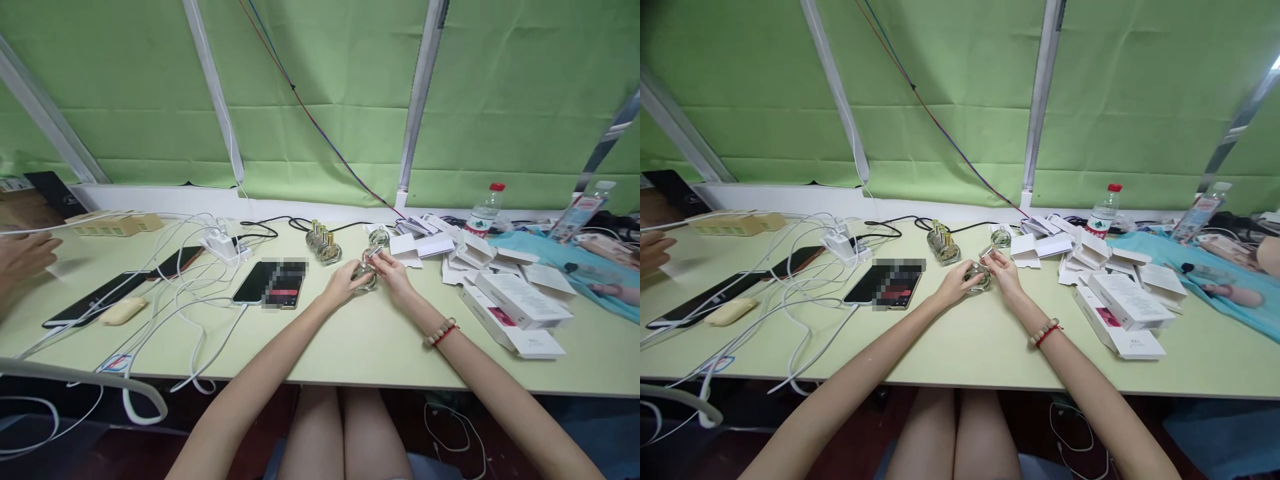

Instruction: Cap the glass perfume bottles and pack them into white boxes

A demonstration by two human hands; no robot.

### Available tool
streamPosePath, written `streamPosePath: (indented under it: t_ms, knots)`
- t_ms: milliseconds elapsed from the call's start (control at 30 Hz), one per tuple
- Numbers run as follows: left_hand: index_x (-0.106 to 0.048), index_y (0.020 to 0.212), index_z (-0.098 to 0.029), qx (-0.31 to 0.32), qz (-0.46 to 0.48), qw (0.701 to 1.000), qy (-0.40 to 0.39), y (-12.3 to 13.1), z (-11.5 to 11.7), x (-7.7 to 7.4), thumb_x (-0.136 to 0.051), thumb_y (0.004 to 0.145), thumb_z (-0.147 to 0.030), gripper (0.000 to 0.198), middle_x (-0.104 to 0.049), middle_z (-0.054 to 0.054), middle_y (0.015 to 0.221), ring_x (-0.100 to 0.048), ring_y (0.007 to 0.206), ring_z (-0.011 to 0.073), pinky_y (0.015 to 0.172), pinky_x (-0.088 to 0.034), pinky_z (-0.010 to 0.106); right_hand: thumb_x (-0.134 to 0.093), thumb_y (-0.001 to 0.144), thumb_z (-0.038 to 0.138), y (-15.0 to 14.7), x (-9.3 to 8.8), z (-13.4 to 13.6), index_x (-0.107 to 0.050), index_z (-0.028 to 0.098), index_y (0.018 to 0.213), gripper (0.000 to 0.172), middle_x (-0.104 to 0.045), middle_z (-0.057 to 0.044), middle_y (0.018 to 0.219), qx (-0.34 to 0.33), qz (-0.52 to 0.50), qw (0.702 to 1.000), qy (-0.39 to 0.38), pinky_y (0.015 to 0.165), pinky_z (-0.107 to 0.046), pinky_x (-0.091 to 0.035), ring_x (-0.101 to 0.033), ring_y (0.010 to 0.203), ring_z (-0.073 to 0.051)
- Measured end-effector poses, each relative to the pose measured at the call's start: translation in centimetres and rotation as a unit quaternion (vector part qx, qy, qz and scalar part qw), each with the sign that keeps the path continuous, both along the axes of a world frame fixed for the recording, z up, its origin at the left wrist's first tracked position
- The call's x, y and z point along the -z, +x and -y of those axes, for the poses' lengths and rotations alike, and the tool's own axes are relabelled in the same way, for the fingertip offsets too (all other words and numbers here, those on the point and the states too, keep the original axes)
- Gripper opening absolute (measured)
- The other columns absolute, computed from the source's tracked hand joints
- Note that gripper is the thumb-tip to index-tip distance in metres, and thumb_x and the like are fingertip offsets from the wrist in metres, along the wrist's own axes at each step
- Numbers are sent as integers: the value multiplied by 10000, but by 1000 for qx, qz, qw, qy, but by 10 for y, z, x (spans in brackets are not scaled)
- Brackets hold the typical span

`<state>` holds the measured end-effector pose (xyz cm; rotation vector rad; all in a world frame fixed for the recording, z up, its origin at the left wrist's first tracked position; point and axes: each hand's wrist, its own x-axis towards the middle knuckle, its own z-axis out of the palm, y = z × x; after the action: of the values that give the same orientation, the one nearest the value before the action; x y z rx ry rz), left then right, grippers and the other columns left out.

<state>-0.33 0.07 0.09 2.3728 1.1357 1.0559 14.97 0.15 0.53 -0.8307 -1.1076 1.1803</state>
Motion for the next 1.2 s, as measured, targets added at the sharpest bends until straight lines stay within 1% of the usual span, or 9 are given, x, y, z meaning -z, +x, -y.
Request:
streamPosePath:
  t_ms: [133,267,467,567,667,767,833,1033,1200]
  knots:
    - [-502,835,-191,-11,-8,1000,6,0,0,0,-453,863,-496,311,-508,-24,745,-463,692,127,634,-343,238,-674,706,464,8,2,-6,-646,220,885,305,-689,-66,1089,-13,1,1000,-26,759,-327,-542,-633,1039,-219]
    - [-513,869,-192,-14,-16,1000,11,1,-1,1,-444,865,-500,316,-524,-18,760,-471,696,129,639,-350,241,-627,762,387,13,3,-9,-636,221,763,165,-716,-70,1004,-5,-22,998,-61,717,-332,-564,-665,918,-198]
    - [-445,1166,-177,-54,8,996,76,1,3,-1,-476,856,-422,396,-568,44,957,-538,849,167,768,-403,281,-599,770,263,18,-1,-6,-655,209,771,77,-721,-60,967,-40,-33,992,-114,669,-277,-558,-669,849,-166]
    - [-423,1194,-176,-90,21,986,140,2,7,-5,-458,857,-344,378,-550,71,1011,-535,903,181,812,-411,305,-658,715,274,22,-5,-4,-669,199,767,92,-720,-69,957,-45,-4,994,-100,606,-252,-536,-668,854,-179]
    - [-448,1160,-184,-90,3,980,176,2,9,-8,-442,859,-294,321,-547,83,1048,-532,959,192,843,-411,315,-753,601,274,26,-10,-3,-674,175,763,206,-719,-56,809,-19,42,994,-101,510,-209,-472,-653,697,-147]
    - [-454,1155,-185,-80,-19,980,179,2,8,-8,-439,863,-285,310,-553,86,1063,-537,974,196,845,-412,316,-788,532,277,31,-14,-2,-670,147,731,265,-648,-5,580,-4,112,987,-119,402,-184,-357,-525,470,-78]
    - [-456,1154,-182,-76,-28,982,172,1,6,-6,-449,861,-293,313,-556,85,1069,-540,969,195,841,-412,314,-790,522,272,35,-15,-1,-659,141,711,266,-612,11,519,-10,143,981,-127,373,-185,-311,-456,414,-60]
    - [-499,1062,-185,-92,-22,988,124,-2,1,-4,-504,842,-381,295,-559,66,1019,-545,917,189,806,-408,304,-783,427,100,44,-5,-5,-602,154,738,364,-619,21,510,57,183,966,-172,390,-185,-361,-515,437,-89]
    - [-524,971,-190,-101,-42,987,119,-1,3,-4,-558,803,-455,315,-564,55,985,-538,892,194,799,-393,311,-763,420,85,46,3,-11,-585,156,688,330,-620,24,510,59,199,966,-152,396,-187,-376,-528,442,-93]
